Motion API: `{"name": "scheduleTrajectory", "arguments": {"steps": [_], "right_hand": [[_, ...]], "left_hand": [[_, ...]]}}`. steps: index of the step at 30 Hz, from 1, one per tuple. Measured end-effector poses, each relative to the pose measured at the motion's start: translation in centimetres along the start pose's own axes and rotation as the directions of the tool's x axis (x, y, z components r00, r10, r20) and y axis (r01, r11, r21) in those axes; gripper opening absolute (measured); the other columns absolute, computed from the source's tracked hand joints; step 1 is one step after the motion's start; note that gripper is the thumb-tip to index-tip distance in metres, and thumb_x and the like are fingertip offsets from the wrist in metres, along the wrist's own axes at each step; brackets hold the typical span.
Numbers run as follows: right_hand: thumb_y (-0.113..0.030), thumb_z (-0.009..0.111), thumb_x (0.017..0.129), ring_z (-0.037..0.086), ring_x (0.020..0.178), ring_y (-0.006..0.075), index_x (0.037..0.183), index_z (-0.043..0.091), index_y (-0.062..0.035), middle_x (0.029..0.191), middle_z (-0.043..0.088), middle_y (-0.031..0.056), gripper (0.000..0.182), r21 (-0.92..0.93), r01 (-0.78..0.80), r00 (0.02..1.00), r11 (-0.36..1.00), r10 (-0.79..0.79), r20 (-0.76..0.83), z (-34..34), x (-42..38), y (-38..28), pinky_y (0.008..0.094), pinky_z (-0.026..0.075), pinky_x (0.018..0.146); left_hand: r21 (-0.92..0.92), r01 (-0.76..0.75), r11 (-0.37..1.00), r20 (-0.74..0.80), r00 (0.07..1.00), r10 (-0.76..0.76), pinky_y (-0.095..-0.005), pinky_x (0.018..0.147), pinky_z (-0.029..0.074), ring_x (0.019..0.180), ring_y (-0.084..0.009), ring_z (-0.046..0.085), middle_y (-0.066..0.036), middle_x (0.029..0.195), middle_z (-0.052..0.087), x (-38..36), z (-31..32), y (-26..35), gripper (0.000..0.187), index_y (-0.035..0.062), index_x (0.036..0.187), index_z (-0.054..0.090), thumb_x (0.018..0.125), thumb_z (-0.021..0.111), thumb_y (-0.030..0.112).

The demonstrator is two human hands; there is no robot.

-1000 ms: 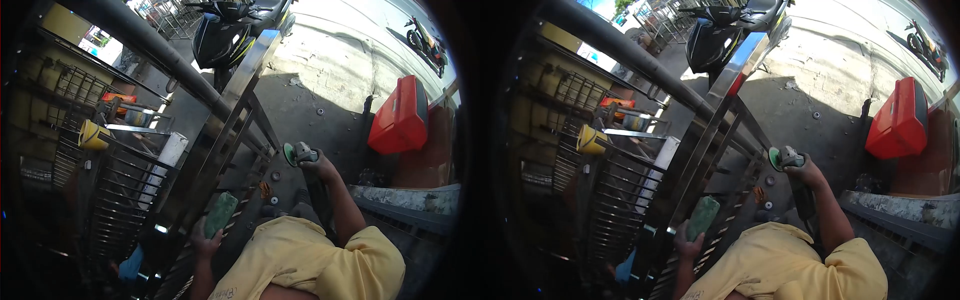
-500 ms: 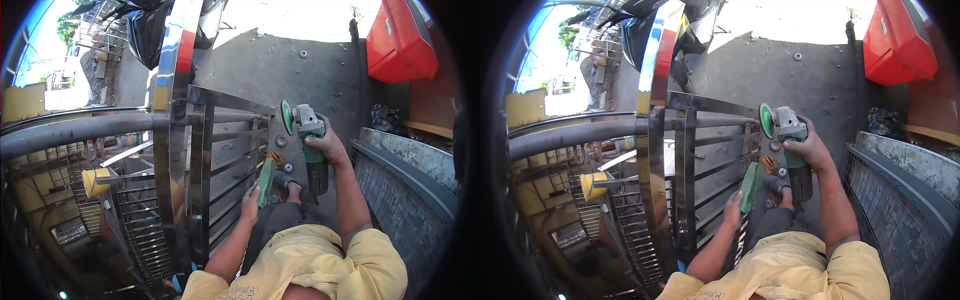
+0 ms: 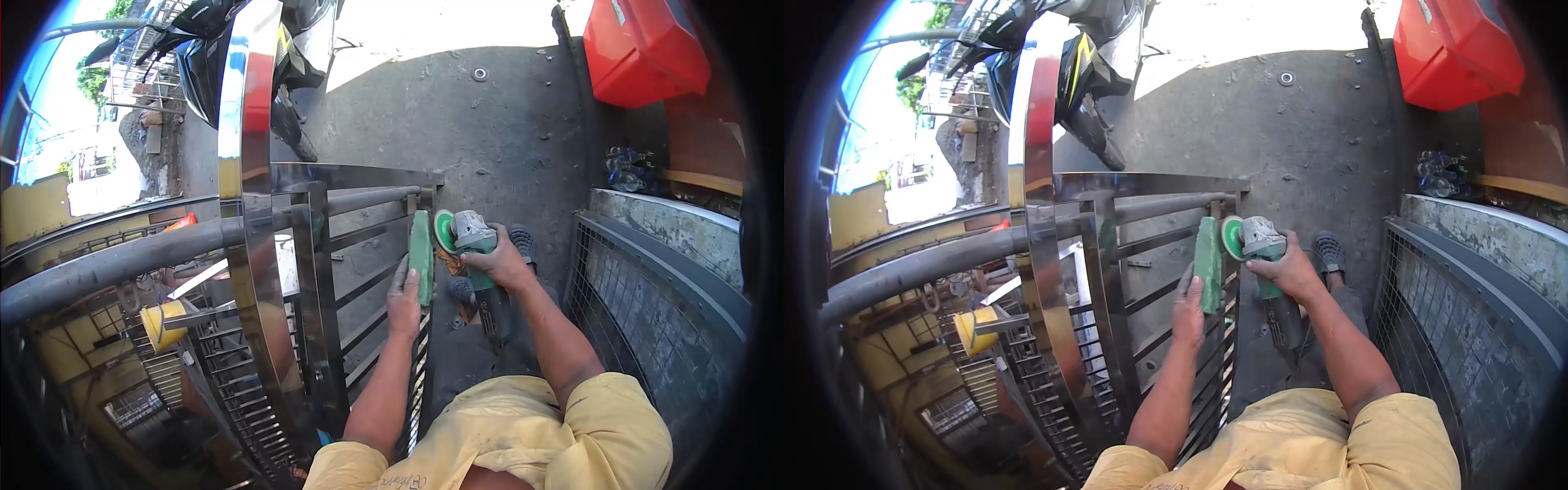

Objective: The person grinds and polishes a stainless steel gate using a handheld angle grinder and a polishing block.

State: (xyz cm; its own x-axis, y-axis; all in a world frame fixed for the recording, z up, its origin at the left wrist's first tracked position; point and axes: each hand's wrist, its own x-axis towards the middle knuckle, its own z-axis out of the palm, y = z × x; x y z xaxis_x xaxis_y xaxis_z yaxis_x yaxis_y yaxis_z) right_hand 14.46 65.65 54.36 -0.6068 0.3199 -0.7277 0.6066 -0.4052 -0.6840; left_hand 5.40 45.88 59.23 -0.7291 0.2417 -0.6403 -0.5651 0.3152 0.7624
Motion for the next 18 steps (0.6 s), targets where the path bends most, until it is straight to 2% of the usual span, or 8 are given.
{"name": "scheduleTrajectory", "arguments": {"steps": [1, 4, 5, 6, 11, 12, 17, 18], "right_hand": [[-0.028, 0.091, 0.071, 0.062, 0.118, 0.0276, 0.147, 0.029, 0.0083, 0.129, 0.061, 0.0228, 0.105, 0.072, -0.004, 1.0, 0.997, 0.002, 0.022, 0.3, 1.1, 0.9, 0.0361, 0.051, 0.098], [-0.027, 0.091, 0.071, 0.062, 0.115, 0.0279, 0.147, 0.029, 0.0076, 0.128, 0.06, 0.0232, 0.104, 0.052, -0.018, 0.999, 0.998, 0.016, 0.038, 1.0, 4.7, 3.9, 0.0367, 0.052, 0.096], [-0.026, 0.091, 0.071, 0.062, 0.114, 0.0278, 0.147, 0.029, 0.0065, 0.129, 0.06, 0.0229, 0.103, 0.059, -0.03, 0.999, 0.998, 0.028, 0.035, 1.2, 6.1, 5.5, 0.0365, 0.052, 0.095], [-0.025, 0.09, 0.071, 0.063, 0.113, 0.0276, 0.147, 0.03, 0.0055, 0.129, 0.059, 0.0226, 0.102, 0.065, -0.041, 0.999, 0.997, 0.039, 0.027, 1.3, 7.5, 7.3, 0.0363, 0.052, 0.095], [-0.024, 0.09, 0.071, 0.064, 0.111, 0.0281, 0.143, 0.036, 0.0062, 0.124, 0.063, 0.0235, 0.095, -0.002, -0.025, 0.999, 1.0, 0.025, -0.026, 0.6, 13.3, 12.6, 0.0368, 0.053, 0.093], [-0.024, 0.089, 0.07, 0.064, 0.111, 0.0281, 0.141, 0.037, 0.0062, 0.123, 0.063, 0.0234, 0.093, -0.024, 0.004, 0.999, 1.0, -0.005, -0.034, 0.3, 14.6, 13.8, 0.0368, 0.053, 0.093], [-0.019, 0.086, 0.069, 0.064, 0.109, 0.0276, 0.144, 0.036, 0.0043, 0.123, 0.063, 0.0216, 0.092, -0.209, 0.114, 0.989, 0.971, -0.132, -0.072, -0.2, 17.6, 17.0, 0.0377, 0.051, 0.095], [-0.018, 0.086, 0.069, 0.064, 0.109, 0.0277, 0.143, 0.037, 0.0039, 0.123, 0.063, 0.0213, 0.092, -0.228, 0.146, 0.982, 0.963, -0.169, -0.086, -0.1, 17.8, 17.4, 0.0379, 0.051, 0.095]], "left_hand": [[0.056, -0.028, 0.998, -0.001, 1.0, 0.028, -0.0264, 0.08, 0.055, 0.096, -0.0138, 0.067, -0.01, 0.117, 0.068, 0.9, 0.1, -1.5, 0.048, 0.0031, 0.146, 0.051, 0.107, 0.055, 0.03], [0.124, -0.097, 0.988, -0.015, 0.995, 0.1, -0.0272, 0.095, 0.049, 0.112, -0.0129, 0.059, -0.009, 0.133, 0.063, 4.3, 0.6, -6.4, 0.051, -0.002, 0.147, 0.05, 0.105, 0.06, 0.026], [0.27, -0.166, 0.949, -0.018, 0.984, 0.177, -0.0305, 0.103, 0.045, 0.119, -0.0176, 0.058, -0.012, 0.136, 0.062, 5.5, 0.8, -7.5, 0.051, -0.0037, 0.146, 0.05, 0.105, 0.059, 0.026], [0.31, -0.199, 0.93, -0.008, 0.977, 0.212, -0.0318, 0.107, 0.042, 0.124, -0.0198, 0.056, -0.014, 0.138, 0.061, 6.6, 1.4, -8.0, 0.052, -0.0041, 0.145, 0.051, 0.105, 0.059, 0.027], [0.311, -0.176, 0.934, 0.096, 0.984, 0.153, -0.0308, 0.108, 0.041, 0.126, -0.0181, 0.056, -0.014, 0.137, 0.062, 13.1, 1.7, -13.9, 0.051, -0.0008, 0.145, 0.052, 0.104, 0.059, 0.03], [0.334, -0.238, 0.912, 0.125, 0.97, 0.207, -0.0308, 0.107, 0.041, 0.126, -0.0176, 0.056, -0.013, 0.137, 0.063, 15.0, 1.4, -16.5, 0.052, 0.0005, 0.146, 0.052, 0.104, 0.06, 0.031], [0.202, -0.261, 0.944, 0.161, 0.96, 0.231, -0.0323, 0.107, 0.042, 0.125, -0.0196, 0.057, -0.015, 0.135, 0.064, 21.3, 0.7, -24.7, 0.054, 0.0022, 0.146, 0.052, 0.103, 0.062, 0.034], [0.16, -0.292, 0.943, 0.177, 0.948, 0.264, -0.031, 0.106, 0.042, 0.123, -0.0171, 0.056, -0.013, 0.134, 0.063, 22.1, 0.5, -26.1, 0.054, 0.002, 0.147, 0.051, 0.103, 0.062, 0.033]]}}
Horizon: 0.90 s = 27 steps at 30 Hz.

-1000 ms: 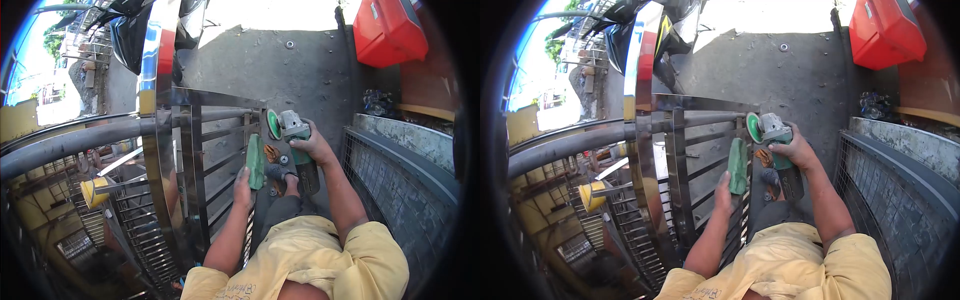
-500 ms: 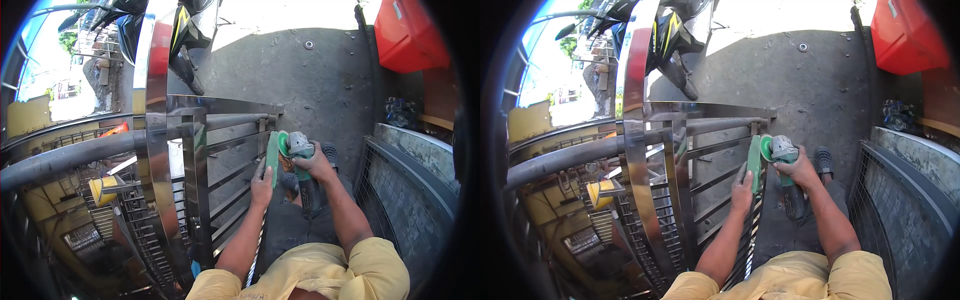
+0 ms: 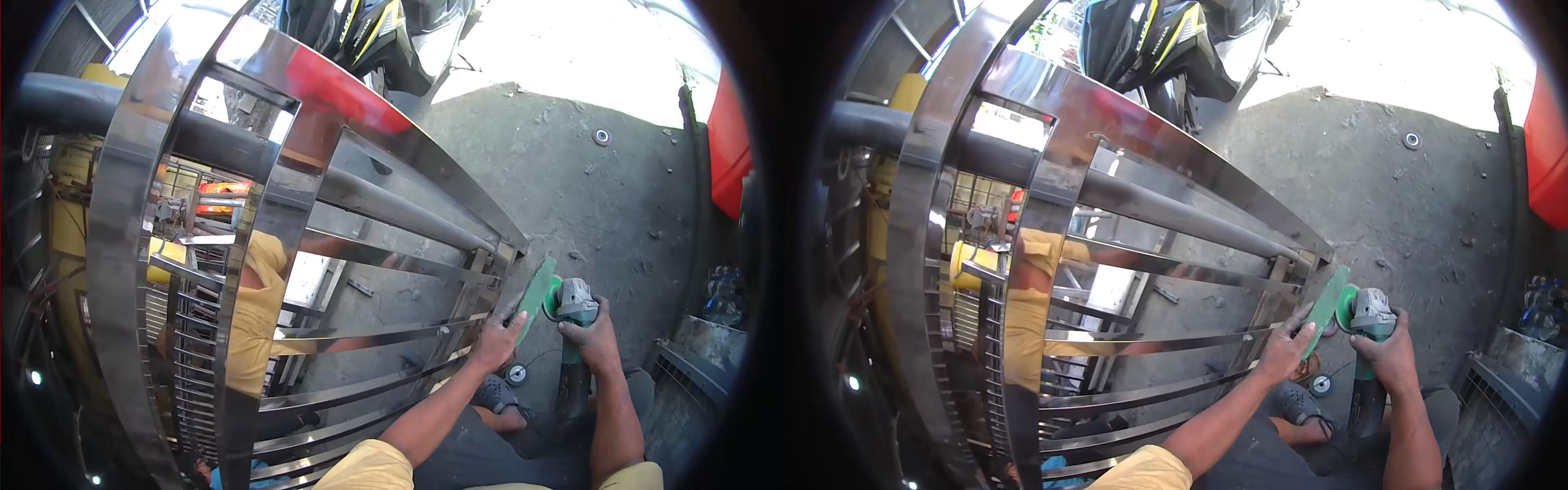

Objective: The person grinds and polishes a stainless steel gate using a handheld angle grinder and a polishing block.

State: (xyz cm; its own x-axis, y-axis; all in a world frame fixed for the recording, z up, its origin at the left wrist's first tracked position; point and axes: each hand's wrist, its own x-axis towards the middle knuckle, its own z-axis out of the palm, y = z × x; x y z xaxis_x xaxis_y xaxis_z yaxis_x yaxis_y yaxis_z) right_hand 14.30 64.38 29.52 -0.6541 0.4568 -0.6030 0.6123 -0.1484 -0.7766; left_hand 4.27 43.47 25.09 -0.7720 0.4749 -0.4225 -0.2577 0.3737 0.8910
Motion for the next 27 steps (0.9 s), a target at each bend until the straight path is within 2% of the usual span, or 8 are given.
{"name": "scheduleTrajectory", "arguments": {"steps": [5, 8, 10, 12, 14, 19, 22, 27], "right_hand": [[-0.016, 0.087, 0.067, 0.065, 0.11, 0.0279, 0.14, 0.04, 0.0008, 0.121, 0.065, 0.0204, 0.088, -0.083, 0.169, 0.974, 0.982, -0.179, -0.142, 0.2, 0.1, 1.1, 0.0376, 0.051, 0.096], [-0.015, 0.087, 0.067, 0.065, 0.11, 0.0272, 0.141, 0.04, -0.0001, 0.121, 0.066, 0.0198, 0.088, -0.02, 0.23, 0.961, 0.973, -0.23, -0.154, 0.0, -2.1, -0.5, 0.0371, 0.051, 0.096], [-0.014, 0.086, 0.067, 0.064, 0.107, 0.0247, 0.141, 0.039, -0.0009, 0.119, 0.065, 0.0163, 0.088, 0.027, 0.305, 0.939, 0.952, -0.296, -0.177, 0.1, -3.4, -0.5, 0.0367, 0.052, 0.095], [-0.013, 0.086, 0.068, 0.063, 0.106, 0.0228, 0.141, 0.039, -0.0018, 0.118, 0.064, 0.014, 0.088, 0.108, 0.331, 0.938, 0.937, -0.315, -0.145, 0.1, -4.2, -0.7, 0.0362, 0.052, 0.094], [-0.013, 0.086, 0.068, 0.061, 0.106, 0.0201, 0.141, 0.039, -0.0036, 0.118, 0.062, 0.0117, 0.087, 0.199, 0.342, 0.94, 0.918, -0.33, -0.091, 0.4, -5.5, -0.8, 0.0358, 0.052, 0.093], [-0.012, 0.086, 0.068, 0.061, 0.107, 0.021, 0.141, 0.039, -0.0028, 0.119, 0.061, 0.013, 0.087, 0.211, 0.386, 0.92, 0.898, -0.392, -0.014, 2.4, -6.1, -0.4, 0.0363, 0.052, 0.093], [-0.01, 0.085, 0.069, 0.062, 0.105, 0.0215, 0.142, 0.038, -0.0026, 0.12, 0.06, 0.014, 0.087, 0.225, 0.452, 0.879, 0.863, -0.474, 0.053, 3.9, -5.2, -0.4, 0.0361, 0.054, 0.089], [-0.009, 0.078, 0.072, 0.064, 0.097, 0.0217, 0.143, 0.038, -0.0062, 0.114, 0.061, 0.0133, 0.082, 0.314, 0.447, 0.847, 0.838, -0.509, 0.153, 8.2, -5.6, -2.2, 0.0362, 0.057, 0.08]], "left_hand": [[-0.235, -0.071, 0.969, 0.056, 0.995, 0.087, -0.029, 0.105, 0.043, 0.121, -0.0129, 0.055, -0.006, 0.135, 0.061, 3.0, -0.2, -5.1, 0.054, 0.0026, 0.149, 0.049, 0.105, 0.061, 0.03], [-0.076, -0.105, 0.992, -0.066, 0.993, 0.1, -0.0342, 0.103, 0.046, 0.117, -0.0236, 0.061, -0.013, 0.131, 0.065, 6.0, 0.9, -10.8, 0.055, 0.0034, 0.145, 0.052, 0.102, 0.062, 0.035], [0.198, -0.12, 0.973, -0.178, 0.972, 0.156, -0.0405, 0.101, 0.048, 0.116, -0.0377, 0.065, -0.02, 0.127, 0.067, 8.5, 1.9, -17.1, 0.057, 0.0055, 0.142, 0.054, 0.098, 0.063, 0.041], [0.158, 0.124, 0.98, -0.207, 0.974, -0.09, -0.0444, 0.104, 0.046, 0.123, -0.0447, 0.059, -0.025, 0.132, 0.063, 7.7, 2.8, -22.4, 0.06, 0.0048, 0.143, 0.053, 0.096, 0.061, 0.042], [0.321, 0.362, 0.875, -0.198, 0.929, -0.311, -0.045, 0.109, 0.043, 0.132, -0.0408, 0.054, -0.024, 0.14, 0.059, 7.4, 3.6, -29.5, 0.061, 0.0055, 0.144, 0.052, 0.093, 0.061, 0.038], [0.306, 0.447, 0.841, -0.122, 0.894, -0.431, -0.0388, 0.098, 0.051, 0.12, -0.0286, 0.065, -0.021, 0.131, 0.064, 3.7, 4.8, -40.6, 0.057, 0.0041, 0.142, 0.054, 0.096, 0.061, 0.037], [0.259, 0.417, 0.871, 0.016, 0.9, -0.435, -0.0383, 0.097, 0.051, 0.119, -0.0268, 0.064, -0.018, 0.13, 0.064, 4.1, 4.1, -36.9, 0.06, 0.0046, 0.146, 0.049, 0.098, 0.06, 0.039], [-0.202, 0.065, 0.977, 0.242, 0.97, -0.015, -0.0378, 0.097, 0.051, 0.119, -0.0238, 0.063, -0.013, 0.13, 0.062, 4.0, 0.1, -23.9, 0.067, 0.0057, 0.152, 0.04, 0.1, 0.06, 0.043]]}}
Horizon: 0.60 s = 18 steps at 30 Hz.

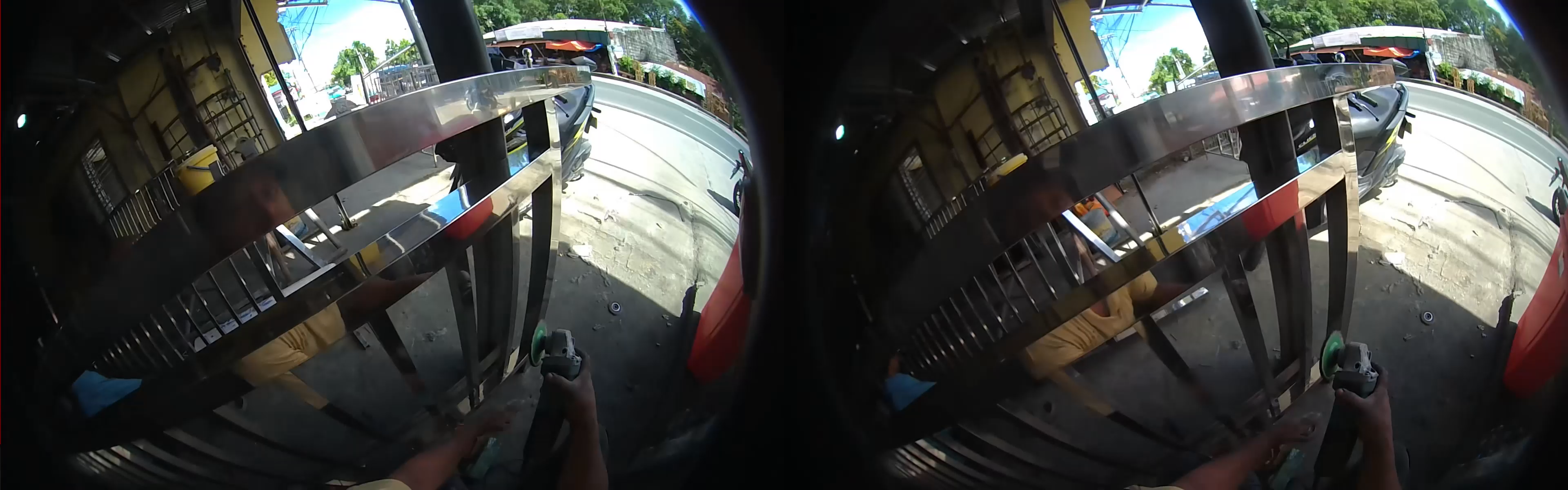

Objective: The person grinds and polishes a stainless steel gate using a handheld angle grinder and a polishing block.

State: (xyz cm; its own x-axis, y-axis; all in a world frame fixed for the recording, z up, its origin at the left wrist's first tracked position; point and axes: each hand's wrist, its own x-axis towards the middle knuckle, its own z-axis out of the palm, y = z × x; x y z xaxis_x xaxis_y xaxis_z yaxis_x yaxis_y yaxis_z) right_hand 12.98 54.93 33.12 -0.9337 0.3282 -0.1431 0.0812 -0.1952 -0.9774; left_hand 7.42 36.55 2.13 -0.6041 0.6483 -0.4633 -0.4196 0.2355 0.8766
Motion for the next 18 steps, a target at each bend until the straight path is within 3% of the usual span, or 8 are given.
{"name": "scheduleTrajectory", "arguments": {"steps": [3, 6, 9, 10, 13, 15, 16, 18], "right_hand": [[-0.005, 0.08, 0.072, 0.064, 0.103, 0.0228, 0.145, 0.036, -0.0035, 0.121, 0.06, 0.0155, 0.085, 0.118, 0.055, 0.989, 0.992, -0.07, 0.131, 2.5, -0.5, -0.1, 0.0366, 0.056, 0.084], [-0.005, 0.078, 0.075, 0.062, 0.109, 0.0239, 0.148, 0.033, -0.0044, 0.126, 0.058, 0.0157, 0.085, 0.2, 0.096, 0.968, 0.975, -0.138, 0.211, 6.4, -2.0, -1.1, 0.037, 0.054, 0.09], [-0.009, 0.078, 0.076, 0.058, 0.118, 0.0256, 0.152, 0.03, -0.0051, 0.133, 0.055, 0.0166, 0.09, 0.19, 0.201, 0.926, 0.961, -0.25, 0.283, 9.5, -4.0, -0.6, 0.0382, 0.049, 0.099], [-0.017, 0.081, 0.077, 0.053, 0.125, 0.0261, 0.154, 0.027, -0.0058, 0.138, 0.052, 0.0169, 0.095, 0.132, 0.213, 0.915, 0.968, -0.245, 0.32, 10.1, -6.2, -2.0, 0.0385, 0.044, 0.106], [-0.037, 0.082, 0.082, 0.048, 0.133, 0.0252, 0.156, 0.024, -0.0061, 0.143, 0.05, 0.0159, 0.099, 0.162, 0.309, 0.805, 0.937, -0.348, 0.48, 10.9, -8.9, -1.7, 0.0373, 0.037, 0.111], [-0.044, 0.077, 0.087, 0.048, 0.135, 0.026, 0.155, 0.023, -0.0019, 0.145, 0.051, 0.0167, 0.096, 0.318, 0.081, 0.712, 0.945, -0.278, 0.645, 10.0, -8.6, 0.7, 0.0377, 0.036, 0.113], [-0.047, 0.074, 0.09, 0.048, 0.136, 0.0264, 0.155, 0.023, 0.0002, 0.145, 0.051, 0.0171, 0.095, 0.371, -0.047, 0.646, 0.928, -0.255, 0.719, 9.5, -8.2, 2.1, 0.0378, 0.035, 0.114], [-0.049, 0.073, 0.091, 0.055, 0.129, 0.0282, 0.153, 0.025, 0.002, 0.137, 0.059, 0.0178, 0.093, 0.213, -0.389, 0.489, 0.896, 0.005, 0.872, 8.2, -3.1, 9.2, 0.0395, 0.04, 0.111]], "left_hand": [[-0.205, -0.229, 0.952, 0.021, 0.971, 0.238, -0.0377, 0.1, 0.049, 0.122, -0.0221, 0.059, -0.011, 0.135, 0.058, -10.3, 1.8, 11.6, 0.076, 0.0072, 0.156, 0.029, 0.099, 0.063, 0.044], [-0.061, -0.364, 0.929, -0.076, 0.93, 0.359, -0.0383, 0.108, 0.045, 0.129, -0.0208, 0.054, -0.012, 0.142, 0.051, -20.1, 4.7, 19.4, 0.088, 0.0062, 0.16, 0.022, 0.094, 0.073, 0.036], [0.367, -0.418, 0.831, -0.364, 0.758, 0.541, -0.0393, 0.109, 0.044, 0.131, -0.0208, 0.053, -0.012, 0.144, 0.05, -22.8, 6.5, 19.1, 0.095, 0.0064, 0.16, 0.02, 0.089, 0.079, 0.029], [0.185, -0.45, 0.873, -0.386, 0.784, 0.486, -0.0383, 0.108, 0.044, 0.132, -0.0212, 0.052, -0.012, 0.143, 0.051, -23.3, 6.1, 17.7, 0.098, 0.0061, 0.158, 0.023, 0.082, 0.083, 0.023], [0.438, -0.537, 0.721, -0.453, 0.561, 0.693, -0.0367, 0.1, 0.049, 0.121, -0.0226, 0.059, -0.012, 0.132, 0.058, -27.3, 6.3, 16.4, 0.098, 0.0068, 0.157, 0.025, 0.08, 0.083, 0.017], [0.089, -0.634, 0.768, -0.476, 0.65, 0.592, -0.0358, 0.096, 0.05, 0.11, -0.0221, 0.062, -0.01, 0.123, 0.061, -30.6, 7.8, 17.7, 0.094, 0.0068, 0.155, 0.029, 0.079, 0.082, 0.015], [0.076, -0.655, 0.752, -0.495, 0.63, 0.599, -0.036, 0.101, 0.047, 0.116, -0.0206, 0.059, -0.01, 0.129, 0.058, -30.6, 7.9, 16.0, 0.092, 0.0057, 0.154, 0.032, 0.079, 0.083, 0.017], [0.183, -0.663, 0.726, -0.518, 0.563, 0.644, -0.0371, 0.107, 0.043, 0.124, -0.0198, 0.054, -0.009, 0.137, 0.054, -32.5, 8.5, 15.6, 0.091, 0.0045, 0.153, 0.034, 0.078, 0.084, 0.018]]}}
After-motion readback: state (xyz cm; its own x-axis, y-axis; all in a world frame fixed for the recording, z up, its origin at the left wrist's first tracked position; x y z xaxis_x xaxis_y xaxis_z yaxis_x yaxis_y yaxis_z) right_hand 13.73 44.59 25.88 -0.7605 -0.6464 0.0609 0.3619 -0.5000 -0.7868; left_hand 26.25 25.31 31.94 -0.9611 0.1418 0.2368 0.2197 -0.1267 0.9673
